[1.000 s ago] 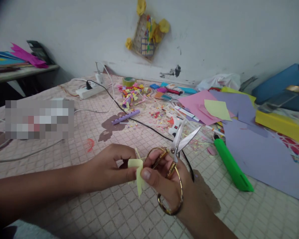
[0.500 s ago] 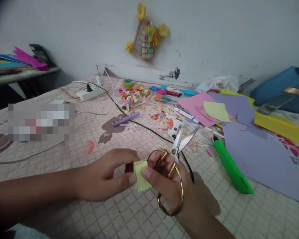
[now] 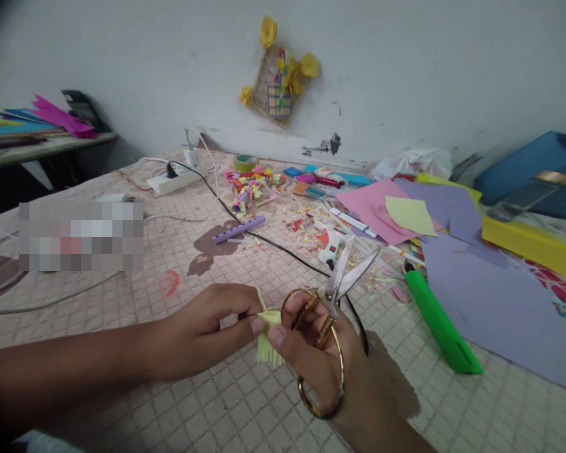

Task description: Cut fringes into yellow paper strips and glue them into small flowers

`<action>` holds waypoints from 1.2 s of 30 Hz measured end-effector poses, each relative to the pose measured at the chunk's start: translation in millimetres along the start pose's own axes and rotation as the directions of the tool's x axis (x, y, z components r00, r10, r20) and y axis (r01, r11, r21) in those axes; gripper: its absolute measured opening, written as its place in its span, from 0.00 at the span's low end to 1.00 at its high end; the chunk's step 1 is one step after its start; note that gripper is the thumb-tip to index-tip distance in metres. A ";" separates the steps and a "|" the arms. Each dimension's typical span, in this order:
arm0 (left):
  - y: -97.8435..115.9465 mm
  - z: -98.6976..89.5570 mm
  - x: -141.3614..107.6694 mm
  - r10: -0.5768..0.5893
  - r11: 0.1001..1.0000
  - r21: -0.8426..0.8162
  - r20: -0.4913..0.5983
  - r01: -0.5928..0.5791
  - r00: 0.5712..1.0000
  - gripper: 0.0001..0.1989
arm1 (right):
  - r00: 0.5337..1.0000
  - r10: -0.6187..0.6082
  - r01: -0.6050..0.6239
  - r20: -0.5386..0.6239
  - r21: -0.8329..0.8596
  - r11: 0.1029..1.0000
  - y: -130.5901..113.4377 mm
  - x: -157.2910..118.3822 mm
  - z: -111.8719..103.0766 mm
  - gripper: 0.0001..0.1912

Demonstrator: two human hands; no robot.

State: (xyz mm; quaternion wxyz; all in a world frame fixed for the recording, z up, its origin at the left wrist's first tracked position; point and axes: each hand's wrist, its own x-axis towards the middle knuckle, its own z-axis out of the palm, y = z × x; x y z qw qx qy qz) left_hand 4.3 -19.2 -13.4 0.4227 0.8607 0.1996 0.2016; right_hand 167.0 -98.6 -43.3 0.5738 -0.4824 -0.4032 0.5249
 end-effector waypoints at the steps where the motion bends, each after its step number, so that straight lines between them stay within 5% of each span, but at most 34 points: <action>1: 0.1 -0.2 0.0 0.007 1.000 -0.003 -0.003 -0.007 1.000 0.15 | 1.000 -0.017 0.017 -0.024 0.008 1.000 0.5 0.5 1.1 0.13; 8: -1.3 -0.3 -0.4 0.029 0.999 0.015 0.002 -0.029 1.000 0.14 | 0.998 0.007 -0.006 0.058 -0.031 1.000 2.0 2.9 -3.0 0.10; 21: -0.7 3.1 -1.2 0.087 0.992 0.093 -0.030 -0.084 0.996 0.12 | 0.999 -0.038 0.028 -0.019 -0.364 0.931 1.6 -4.5 -13.1 0.11; 28: 1.0 0.3 -1.9 0.103 0.995 0.001 -0.009 -0.103 0.995 0.12 | 0.998 -0.039 0.036 0.050 0.066 0.997 3.0 -0.3 -5.0 0.07; 31: 0.9 0.1 -1.3 0.123 0.992 -0.024 -0.014 -0.123 0.992 0.12 | 0.998 -0.051 0.044 0.048 0.125 0.991 2.5 3.5 -2.5 0.06; 36: -0.4 2.5 -0.6 0.082 0.997 0.003 -0.031 -0.082 0.996 0.12 | 0.969 -0.076 0.051 0.234 0.112 0.992 3.0 8.3 -7.8 0.06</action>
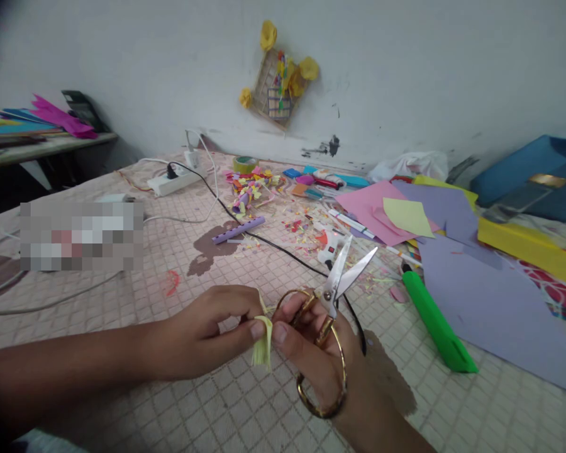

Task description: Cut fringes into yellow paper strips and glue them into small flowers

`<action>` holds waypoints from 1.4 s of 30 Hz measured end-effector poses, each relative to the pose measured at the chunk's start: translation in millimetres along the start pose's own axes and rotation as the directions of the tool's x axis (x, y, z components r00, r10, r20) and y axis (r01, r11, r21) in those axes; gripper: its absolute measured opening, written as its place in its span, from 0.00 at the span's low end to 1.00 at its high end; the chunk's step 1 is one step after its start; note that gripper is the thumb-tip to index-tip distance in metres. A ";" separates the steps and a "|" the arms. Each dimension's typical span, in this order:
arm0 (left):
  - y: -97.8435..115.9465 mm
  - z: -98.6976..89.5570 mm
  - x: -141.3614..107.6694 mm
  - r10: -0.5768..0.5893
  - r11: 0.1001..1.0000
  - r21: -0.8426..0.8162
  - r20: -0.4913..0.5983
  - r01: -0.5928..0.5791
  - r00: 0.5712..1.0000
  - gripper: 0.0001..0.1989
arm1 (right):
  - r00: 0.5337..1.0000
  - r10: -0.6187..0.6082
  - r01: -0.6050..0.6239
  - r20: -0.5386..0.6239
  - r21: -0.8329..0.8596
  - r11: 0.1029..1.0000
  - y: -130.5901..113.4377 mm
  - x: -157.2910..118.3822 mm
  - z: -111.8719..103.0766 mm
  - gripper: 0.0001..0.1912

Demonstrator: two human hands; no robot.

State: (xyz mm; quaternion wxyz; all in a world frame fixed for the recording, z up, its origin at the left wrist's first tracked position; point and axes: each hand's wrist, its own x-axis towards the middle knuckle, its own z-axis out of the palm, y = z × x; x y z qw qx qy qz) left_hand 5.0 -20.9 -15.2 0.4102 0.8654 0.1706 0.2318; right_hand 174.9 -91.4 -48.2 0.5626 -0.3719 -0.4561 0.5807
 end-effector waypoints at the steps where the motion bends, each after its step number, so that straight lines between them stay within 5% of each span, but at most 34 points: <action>1: 0.0 0.4 0.0 -0.005 1.000 0.008 -0.004 0.005 1.000 0.12 | 1.000 -0.009 0.009 0.011 -0.014 1.000 -0.1 -0.4 -0.8 0.06; 13: -1.0 1.6 -1.1 -0.065 0.998 -0.011 -0.041 0.065 0.997 0.14 | 0.996 0.054 -0.065 -0.074 -0.158 0.985 -0.5 -8.1 0.3 0.07; 28: -3.1 4.0 -1.3 0.007 1.000 0.006 -0.037 -0.007 0.999 0.14 | 0.978 0.099 -0.128 -0.182 -0.156 0.979 -1.9 -7.9 2.9 0.10; 35: 2.2 3.8 -2.4 -0.050 0.999 0.020 -0.046 0.051 0.998 0.14 | 0.992 0.073 -0.091 -0.105 -0.182 0.979 -5.8 -8.1 11.8 0.06; 39: 4.4 4.9 -4.7 -0.086 0.996 -0.020 -0.164 0.084 0.983 0.07 | 0.993 0.039 -0.056 -0.107 -0.154 0.987 -4.8 -6.8 12.7 0.06; 42: 4.8 4.6 -6.1 -0.022 0.999 -0.033 -0.188 0.016 0.982 0.04 | 0.995 0.027 -0.041 -0.092 -0.158 0.987 -5.9 -5.0 12.3 0.06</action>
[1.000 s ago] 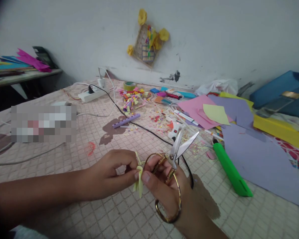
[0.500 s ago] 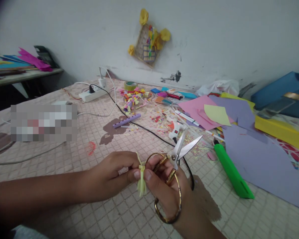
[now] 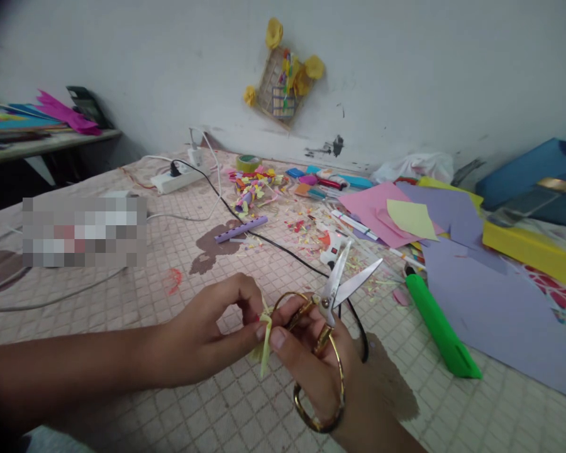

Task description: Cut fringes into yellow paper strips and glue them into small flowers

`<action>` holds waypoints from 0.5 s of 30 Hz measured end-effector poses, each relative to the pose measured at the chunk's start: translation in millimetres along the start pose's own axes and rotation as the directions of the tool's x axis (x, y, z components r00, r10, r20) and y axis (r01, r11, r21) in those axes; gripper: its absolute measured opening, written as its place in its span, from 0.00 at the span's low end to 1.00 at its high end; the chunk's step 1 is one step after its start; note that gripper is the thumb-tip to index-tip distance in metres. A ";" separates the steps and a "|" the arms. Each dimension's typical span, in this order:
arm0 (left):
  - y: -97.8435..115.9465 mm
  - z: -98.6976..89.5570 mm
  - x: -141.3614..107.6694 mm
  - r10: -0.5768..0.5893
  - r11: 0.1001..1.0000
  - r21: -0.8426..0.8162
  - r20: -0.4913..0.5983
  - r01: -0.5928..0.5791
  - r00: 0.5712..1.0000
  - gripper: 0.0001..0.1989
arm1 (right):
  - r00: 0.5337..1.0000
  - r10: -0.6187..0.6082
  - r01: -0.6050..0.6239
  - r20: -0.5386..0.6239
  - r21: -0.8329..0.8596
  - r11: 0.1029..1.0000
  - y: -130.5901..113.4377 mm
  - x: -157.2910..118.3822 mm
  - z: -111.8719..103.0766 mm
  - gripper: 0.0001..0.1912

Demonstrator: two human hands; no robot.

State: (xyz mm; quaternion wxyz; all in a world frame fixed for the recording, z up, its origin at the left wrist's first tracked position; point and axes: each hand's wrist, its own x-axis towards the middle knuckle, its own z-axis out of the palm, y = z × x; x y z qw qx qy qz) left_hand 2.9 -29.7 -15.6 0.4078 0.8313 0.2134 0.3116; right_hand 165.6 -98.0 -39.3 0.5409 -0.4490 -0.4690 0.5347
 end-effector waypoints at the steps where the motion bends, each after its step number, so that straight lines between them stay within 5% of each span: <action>1: 0.0 -0.4 0.0 0.034 0.999 0.007 0.016 -0.034 0.999 0.02 | 1.000 0.001 -0.001 0.006 0.000 1.000 -0.1 0.3 -0.7 0.06; 15: -0.9 -0.8 -0.4 0.125 0.991 0.034 0.072 -0.127 0.990 0.06 | 0.999 0.040 -0.040 -0.012 0.006 0.999 4.8 -0.6 -7.0 0.08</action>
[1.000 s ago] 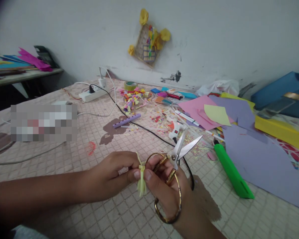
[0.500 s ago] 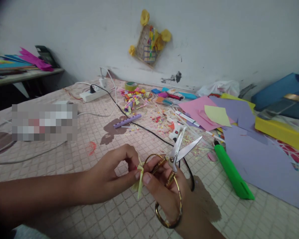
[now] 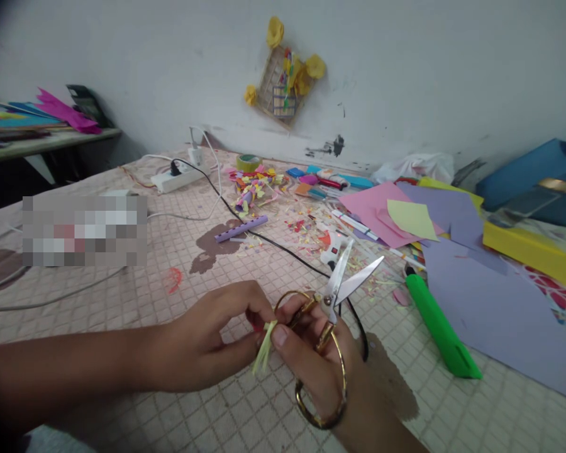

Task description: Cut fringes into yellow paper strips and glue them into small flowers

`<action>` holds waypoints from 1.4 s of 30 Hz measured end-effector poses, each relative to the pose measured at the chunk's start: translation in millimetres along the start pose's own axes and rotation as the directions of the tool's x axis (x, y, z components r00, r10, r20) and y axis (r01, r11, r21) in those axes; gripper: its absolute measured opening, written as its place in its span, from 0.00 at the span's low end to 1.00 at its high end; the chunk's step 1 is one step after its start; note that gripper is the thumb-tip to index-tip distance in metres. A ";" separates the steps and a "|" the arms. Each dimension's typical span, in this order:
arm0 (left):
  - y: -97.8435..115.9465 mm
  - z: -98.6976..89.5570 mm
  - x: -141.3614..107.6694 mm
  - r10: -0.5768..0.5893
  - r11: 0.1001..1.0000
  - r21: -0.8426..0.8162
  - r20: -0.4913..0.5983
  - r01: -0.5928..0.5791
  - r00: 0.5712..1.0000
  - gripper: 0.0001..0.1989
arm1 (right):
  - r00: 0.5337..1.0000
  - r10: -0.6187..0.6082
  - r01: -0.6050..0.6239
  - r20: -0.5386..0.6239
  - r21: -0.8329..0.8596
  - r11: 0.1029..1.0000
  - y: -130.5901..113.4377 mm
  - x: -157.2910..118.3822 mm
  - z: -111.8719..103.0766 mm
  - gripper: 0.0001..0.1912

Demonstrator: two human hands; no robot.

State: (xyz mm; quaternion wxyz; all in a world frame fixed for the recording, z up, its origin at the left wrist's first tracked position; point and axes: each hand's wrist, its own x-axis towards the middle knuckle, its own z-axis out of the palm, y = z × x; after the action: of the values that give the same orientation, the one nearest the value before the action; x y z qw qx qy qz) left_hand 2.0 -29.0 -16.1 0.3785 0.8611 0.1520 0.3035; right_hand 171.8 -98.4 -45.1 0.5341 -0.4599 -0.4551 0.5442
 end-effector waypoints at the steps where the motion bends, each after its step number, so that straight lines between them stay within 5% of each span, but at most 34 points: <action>1: 0.3 0.2 -0.2 -0.015 1.000 -0.004 -0.001 0.015 1.000 0.06 | 1.000 -0.001 0.001 -0.004 -0.019 1.000 0.1 -0.6 -0.5 0.08; 8: 0.9 -1.0 0.0 -0.068 0.995 -0.071 0.021 0.069 0.997 0.06 | 0.999 0.052 -0.052 0.003 -0.053 0.997 0.0 -5.0 -0.8 0.09; 16: 1.1 -1.0 -0.2 -0.102 0.981 -0.163 0.023 0.104 0.995 0.07 | 0.997 -0.066 0.068 0.029 -0.055 0.996 5.5 -1.8 -3.4 0.08; 21: 0.7 -0.7 1.4 -0.149 0.981 -0.118 0.025 0.151 0.989 0.06 | 0.996 -0.074 0.063 -0.049 -0.190 0.980 -1.5 -6.3 1.3 0.06; 26: 1.6 -1.7 3.1 -0.106 0.991 -0.081 0.035 0.109 0.994 0.05 | 0.985 -0.168 0.167 0.032 -0.395 0.903 -7.1 -6.9 2.5 0.10; 30: 2.3 -2.7 3.0 -0.112 0.990 -0.082 0.052 0.115 0.992 0.05 | 0.968 -0.238 0.178 -0.080 -0.451 0.875 -4.0 -9.4 2.8 0.11; 34: 0.9 -2.3 3.1 -0.150 0.981 -0.113 0.062 0.157 0.987 0.07 | 0.963 -0.262 0.212 -0.056 -0.439 0.873 -3.4 -11.1 6.4 0.10; 38: -0.3 -1.7 3.9 -0.142 0.979 -0.138 0.057 0.149 0.988 0.06 | 0.953 -0.236 0.147 -0.192 -0.389 0.910 -5.6 -12.6 14.2 0.06; 42: -0.3 -2.3 4.6 -0.163 0.975 -0.143 0.063 0.170 0.985 0.06 | 0.967 -0.161 0.084 -0.198 -0.351 0.933 -4.2 -13.7 15.6 0.07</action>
State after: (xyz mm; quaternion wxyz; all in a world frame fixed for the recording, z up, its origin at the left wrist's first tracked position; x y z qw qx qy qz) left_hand 4.0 -25.3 -13.2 0.4691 0.8225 0.1910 0.2589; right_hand 157.1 -112.1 -38.2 0.5276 -0.5740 -0.5070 0.3675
